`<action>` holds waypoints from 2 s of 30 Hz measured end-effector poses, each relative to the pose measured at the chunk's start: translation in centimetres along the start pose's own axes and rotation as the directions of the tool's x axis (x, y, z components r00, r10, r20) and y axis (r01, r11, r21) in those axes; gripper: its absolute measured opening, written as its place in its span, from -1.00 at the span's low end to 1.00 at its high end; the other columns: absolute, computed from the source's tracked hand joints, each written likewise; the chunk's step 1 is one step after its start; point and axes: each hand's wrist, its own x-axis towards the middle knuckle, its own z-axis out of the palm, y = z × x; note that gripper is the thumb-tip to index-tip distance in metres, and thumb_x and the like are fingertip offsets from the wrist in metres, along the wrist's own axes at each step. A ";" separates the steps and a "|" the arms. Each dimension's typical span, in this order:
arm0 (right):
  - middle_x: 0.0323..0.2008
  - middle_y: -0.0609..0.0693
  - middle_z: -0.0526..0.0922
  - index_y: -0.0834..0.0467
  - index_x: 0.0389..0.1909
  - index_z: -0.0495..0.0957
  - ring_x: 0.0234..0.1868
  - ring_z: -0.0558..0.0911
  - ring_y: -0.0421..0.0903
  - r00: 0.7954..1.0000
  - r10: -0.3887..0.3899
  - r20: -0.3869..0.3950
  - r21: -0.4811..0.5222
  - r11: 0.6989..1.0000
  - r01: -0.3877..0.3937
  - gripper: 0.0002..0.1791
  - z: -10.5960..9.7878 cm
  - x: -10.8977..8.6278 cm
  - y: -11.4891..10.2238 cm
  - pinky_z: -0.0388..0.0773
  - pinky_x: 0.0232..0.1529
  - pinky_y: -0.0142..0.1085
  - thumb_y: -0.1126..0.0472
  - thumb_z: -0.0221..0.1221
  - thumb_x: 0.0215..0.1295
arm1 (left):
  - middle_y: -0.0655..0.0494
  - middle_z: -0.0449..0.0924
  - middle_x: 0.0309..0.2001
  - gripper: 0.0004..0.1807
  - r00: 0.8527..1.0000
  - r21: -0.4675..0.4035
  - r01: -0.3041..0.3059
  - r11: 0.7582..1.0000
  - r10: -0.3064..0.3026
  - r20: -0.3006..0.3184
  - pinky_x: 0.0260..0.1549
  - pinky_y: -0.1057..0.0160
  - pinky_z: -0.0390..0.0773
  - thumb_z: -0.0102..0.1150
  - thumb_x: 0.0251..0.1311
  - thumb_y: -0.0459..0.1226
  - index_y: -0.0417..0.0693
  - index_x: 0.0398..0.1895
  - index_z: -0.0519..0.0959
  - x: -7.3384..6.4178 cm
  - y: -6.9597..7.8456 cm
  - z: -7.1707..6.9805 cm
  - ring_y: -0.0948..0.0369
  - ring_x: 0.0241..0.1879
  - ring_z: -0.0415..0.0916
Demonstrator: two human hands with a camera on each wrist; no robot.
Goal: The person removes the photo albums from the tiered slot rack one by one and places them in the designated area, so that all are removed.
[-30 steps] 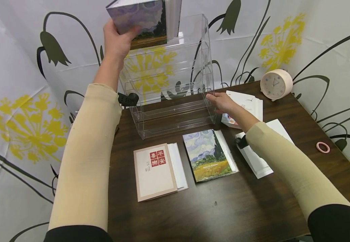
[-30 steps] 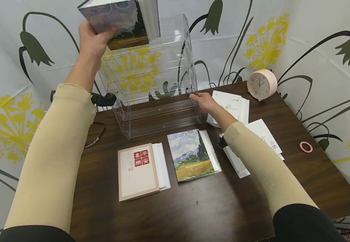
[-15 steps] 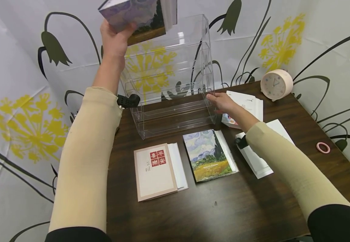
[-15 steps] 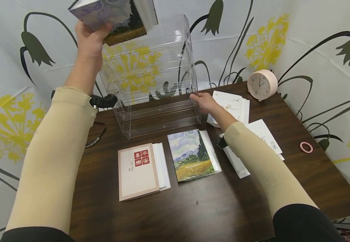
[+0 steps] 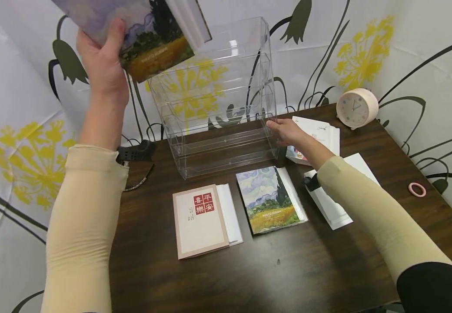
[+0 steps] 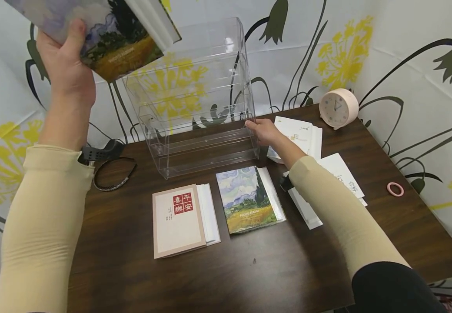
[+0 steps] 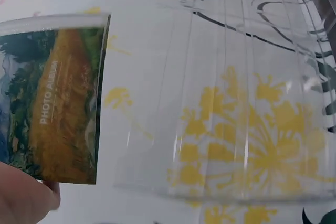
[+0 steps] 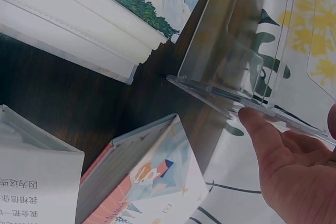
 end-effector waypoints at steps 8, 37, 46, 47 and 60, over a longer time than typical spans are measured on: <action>0.44 0.20 0.21 0.24 0.46 0.18 0.43 0.23 0.12 1.000 0.024 -0.014 0.014 1.000 -0.023 -0.33 -0.8 0.0 0.5 0.37 0.24 0.00 -0.07 -0.03 0.51 | -0.13 0.58 -0.30 -0.60 0.997 -0.089 0.067 0.994 -0.069 -0.017 -0.10 0.24 0.50 0.41 -0.05 -0.58 -0.40 -0.12 0.49 -5.5 2.5 -6.1 0.09 -0.26 0.54; 0.45 0.19 0.21 0.24 0.43 0.24 0.43 0.22 0.13 1.000 0.010 -0.002 0.039 0.999 -0.010 -0.38 -0.7 0.2 0.8 0.33 0.26 0.04 -0.04 -0.03 0.52 | 0.36 0.44 -0.35 -0.28 0.653 0.763 0.645 0.045 -0.551 -0.519 -0.42 0.37 0.46 0.27 0.25 -0.02 -0.30 0.30 0.28 -25.9 3.5 -26.5 0.37 -0.43 0.42; 0.45 0.19 0.20 0.24 0.44 0.22 0.43 0.23 0.13 1.000 0.017 -0.012 0.050 0.999 -0.017 -0.38 -1.0 0.2 0.9 0.33 0.26 0.02 -0.02 -0.03 0.53 | 0.31 0.44 -0.35 -0.28 0.594 0.719 0.693 0.049 -0.604 -0.531 -0.40 0.36 0.48 0.25 0.27 -0.01 -0.29 0.29 0.24 -26.7 2.4 -27.9 0.36 -0.44 0.45; 0.45 0.19 0.21 0.24 0.44 0.22 0.43 0.22 0.12 1.000 0.017 -0.011 0.051 0.999 -0.017 -0.38 -1.0 0.2 0.9 0.33 0.26 0.02 -0.03 -0.03 0.53 | 0.31 0.44 -0.35 -0.28 0.589 0.714 0.698 0.047 -0.605 -0.536 -0.40 0.37 0.47 0.25 0.27 -0.01 -0.29 0.28 0.24 -26.9 2.2 -28.0 0.36 -0.44 0.45; 0.45 0.17 0.22 0.22 0.45 0.21 0.43 0.24 0.12 1.000 0.013 -0.005 0.034 0.999 -0.012 -0.35 -1.1 0.1 0.9 0.34 0.26 0.01 -0.07 -0.02 0.51 | -0.23 0.45 -0.10 -0.33 0.673 0.798 0.596 -0.084 -0.491 -0.554 -0.35 0.27 0.35 0.21 0.27 -0.01 -0.43 0.16 0.35 -28.2 0.8 -28.8 0.08 -0.26 0.38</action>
